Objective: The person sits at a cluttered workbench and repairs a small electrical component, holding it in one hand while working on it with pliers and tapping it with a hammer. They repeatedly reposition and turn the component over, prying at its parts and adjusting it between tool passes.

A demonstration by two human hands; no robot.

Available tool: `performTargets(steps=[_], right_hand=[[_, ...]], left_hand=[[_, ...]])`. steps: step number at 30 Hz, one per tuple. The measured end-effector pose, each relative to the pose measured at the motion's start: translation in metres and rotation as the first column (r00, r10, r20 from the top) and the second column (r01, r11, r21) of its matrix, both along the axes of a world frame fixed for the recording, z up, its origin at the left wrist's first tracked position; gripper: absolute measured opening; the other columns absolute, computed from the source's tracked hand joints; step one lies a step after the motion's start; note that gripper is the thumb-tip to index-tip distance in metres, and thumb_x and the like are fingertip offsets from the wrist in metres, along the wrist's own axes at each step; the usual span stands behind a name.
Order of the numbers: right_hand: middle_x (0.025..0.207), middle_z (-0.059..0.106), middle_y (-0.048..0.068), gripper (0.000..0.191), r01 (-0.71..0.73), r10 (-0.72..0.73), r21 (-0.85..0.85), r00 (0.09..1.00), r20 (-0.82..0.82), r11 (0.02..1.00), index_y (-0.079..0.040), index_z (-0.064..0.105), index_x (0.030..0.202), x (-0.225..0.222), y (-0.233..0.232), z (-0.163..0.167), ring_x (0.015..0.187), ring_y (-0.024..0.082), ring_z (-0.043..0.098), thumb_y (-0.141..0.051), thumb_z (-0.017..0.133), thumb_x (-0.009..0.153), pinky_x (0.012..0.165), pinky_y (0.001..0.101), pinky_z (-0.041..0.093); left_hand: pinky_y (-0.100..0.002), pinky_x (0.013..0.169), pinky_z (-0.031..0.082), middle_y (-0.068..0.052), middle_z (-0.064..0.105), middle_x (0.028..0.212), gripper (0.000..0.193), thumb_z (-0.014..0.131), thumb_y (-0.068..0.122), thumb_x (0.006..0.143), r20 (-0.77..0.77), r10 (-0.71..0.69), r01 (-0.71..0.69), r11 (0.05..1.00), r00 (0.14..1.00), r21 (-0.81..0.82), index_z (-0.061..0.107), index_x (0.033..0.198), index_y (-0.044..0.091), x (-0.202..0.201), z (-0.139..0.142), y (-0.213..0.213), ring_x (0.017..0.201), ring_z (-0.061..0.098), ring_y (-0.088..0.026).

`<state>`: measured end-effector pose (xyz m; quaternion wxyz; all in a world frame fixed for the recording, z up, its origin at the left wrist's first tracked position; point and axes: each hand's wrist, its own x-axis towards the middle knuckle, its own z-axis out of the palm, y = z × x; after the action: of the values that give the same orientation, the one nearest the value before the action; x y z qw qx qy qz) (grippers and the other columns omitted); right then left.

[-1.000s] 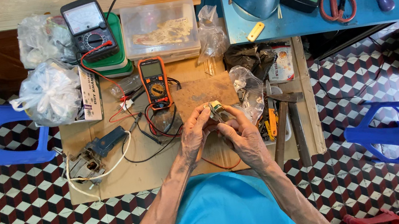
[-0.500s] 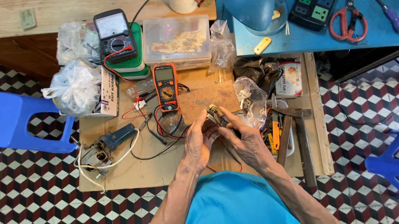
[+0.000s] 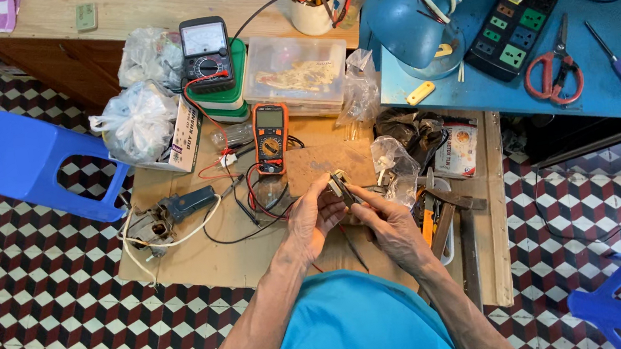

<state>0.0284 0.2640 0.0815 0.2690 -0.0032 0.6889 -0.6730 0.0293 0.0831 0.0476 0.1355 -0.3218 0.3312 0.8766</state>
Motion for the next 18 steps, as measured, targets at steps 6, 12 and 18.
performTargets(steps=[6, 12, 18], right_hand=[[0.084, 0.066, 0.006, 0.052, 0.206, -0.181, -0.191, 0.973, 0.142, 0.96, -0.008, 0.053, 0.15, 0.005, 0.025, 0.007, 0.057, 0.01, 0.054, -0.018, 0.059, 0.099, 0.044, 0.0238, 0.044], [0.09, 0.062, 0.006, 0.05, 0.473, -0.318, -0.315, 0.843, 0.435, 0.823, -0.012, 0.049, 0.152, -0.013, 0.054, -0.028, 0.065, 0.011, 0.056, -0.022, 0.054, 0.103, 0.048, 0.024, 0.045], [0.093, 0.06, 0.008, 0.045, 0.522, -0.357, -0.261, 0.798, 0.485, 0.812, -0.011, 0.055, 0.145, -0.044, 0.042, -0.056, 0.065, 0.015, 0.056, -0.023, 0.056, 0.102, 0.047, 0.0254, 0.043]], left_hand=[[-0.036, 0.077, 0.059, -0.004, 0.067, 0.085, 0.032, 0.071, 0.039, 0.088, 0.107, 0.109, -0.114, 0.993, 0.988, 0.043, 0.07, 0.097, 0.009, -0.005, -0.009, 0.005, 0.078, 0.065, -0.018], [-0.038, 0.08, 0.059, -0.005, 0.066, 0.085, 0.03, 0.07, 0.039, 0.089, 0.148, 0.182, -0.2, 0.973, 0.972, 0.119, 0.067, 0.096, 0.009, 0.026, -0.021, -0.01, 0.079, 0.065, -0.019], [-0.039, 0.083, 0.059, -0.006, 0.067, 0.085, 0.029, 0.068, 0.037, 0.093, 0.085, 0.109, -0.129, 0.946, 0.99, 0.298, 0.067, 0.098, 0.008, 0.039, -0.016, -0.014, 0.081, 0.065, -0.02]])
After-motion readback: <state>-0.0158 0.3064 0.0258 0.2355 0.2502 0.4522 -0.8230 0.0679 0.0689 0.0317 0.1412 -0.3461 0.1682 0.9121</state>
